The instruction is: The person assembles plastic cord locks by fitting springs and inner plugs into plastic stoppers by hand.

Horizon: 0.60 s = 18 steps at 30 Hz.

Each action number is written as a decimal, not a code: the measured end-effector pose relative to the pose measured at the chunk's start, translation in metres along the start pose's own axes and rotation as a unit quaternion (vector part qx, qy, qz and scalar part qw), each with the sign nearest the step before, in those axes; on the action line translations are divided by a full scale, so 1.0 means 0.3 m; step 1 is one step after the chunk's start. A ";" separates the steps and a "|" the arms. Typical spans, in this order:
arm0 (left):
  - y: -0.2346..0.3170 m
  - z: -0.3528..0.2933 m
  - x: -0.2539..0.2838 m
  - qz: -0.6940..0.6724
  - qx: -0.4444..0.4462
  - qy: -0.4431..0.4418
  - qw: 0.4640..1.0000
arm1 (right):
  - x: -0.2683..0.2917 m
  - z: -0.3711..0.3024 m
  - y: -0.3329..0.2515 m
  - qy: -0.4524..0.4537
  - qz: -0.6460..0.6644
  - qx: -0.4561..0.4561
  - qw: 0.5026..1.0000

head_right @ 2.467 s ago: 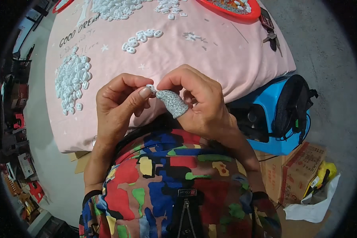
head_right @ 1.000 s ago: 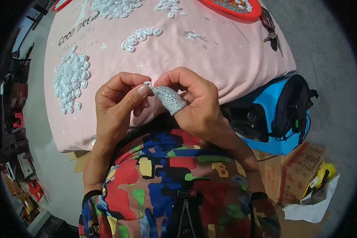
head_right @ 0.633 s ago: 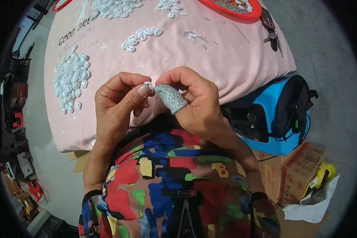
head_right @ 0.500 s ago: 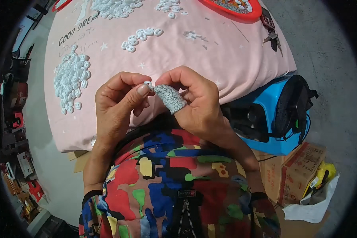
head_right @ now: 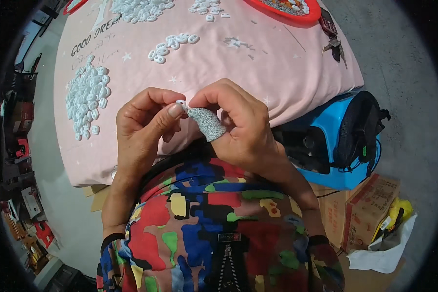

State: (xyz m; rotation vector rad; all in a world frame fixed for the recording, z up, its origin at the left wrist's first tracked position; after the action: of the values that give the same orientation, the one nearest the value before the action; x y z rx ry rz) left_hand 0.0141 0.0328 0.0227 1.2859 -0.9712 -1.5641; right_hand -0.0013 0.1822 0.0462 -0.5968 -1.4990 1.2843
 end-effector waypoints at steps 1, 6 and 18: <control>0.004 0.000 -0.002 0.010 0.004 -0.006 1.000 | -0.004 0.006 0.001 0.000 0.000 0.000 1.000; -0.029 -0.001 -0.010 -0.065 0.067 -0.029 0.995 | 0.012 0.005 -0.004 0.056 0.031 0.052 0.997; -0.046 -0.005 -0.033 -0.163 0.142 -0.001 0.976 | -0.008 0.010 0.026 -0.001 0.182 -0.025 0.983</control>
State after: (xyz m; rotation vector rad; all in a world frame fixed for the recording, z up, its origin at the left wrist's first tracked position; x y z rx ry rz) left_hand 0.0145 0.0464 0.0125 1.7130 -1.0525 -1.7150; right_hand -0.0051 0.1814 0.0386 -0.9368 -1.4704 1.5254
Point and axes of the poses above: each hand's wrist, its own z-axis towards the middle knuckle, its own x-axis out of the back of the hand, y = z × x, the point moved 7 cm from there along z, towards the middle knuckle, and after that the axes turned 13 degrees about -x, right-handed, at the moved point
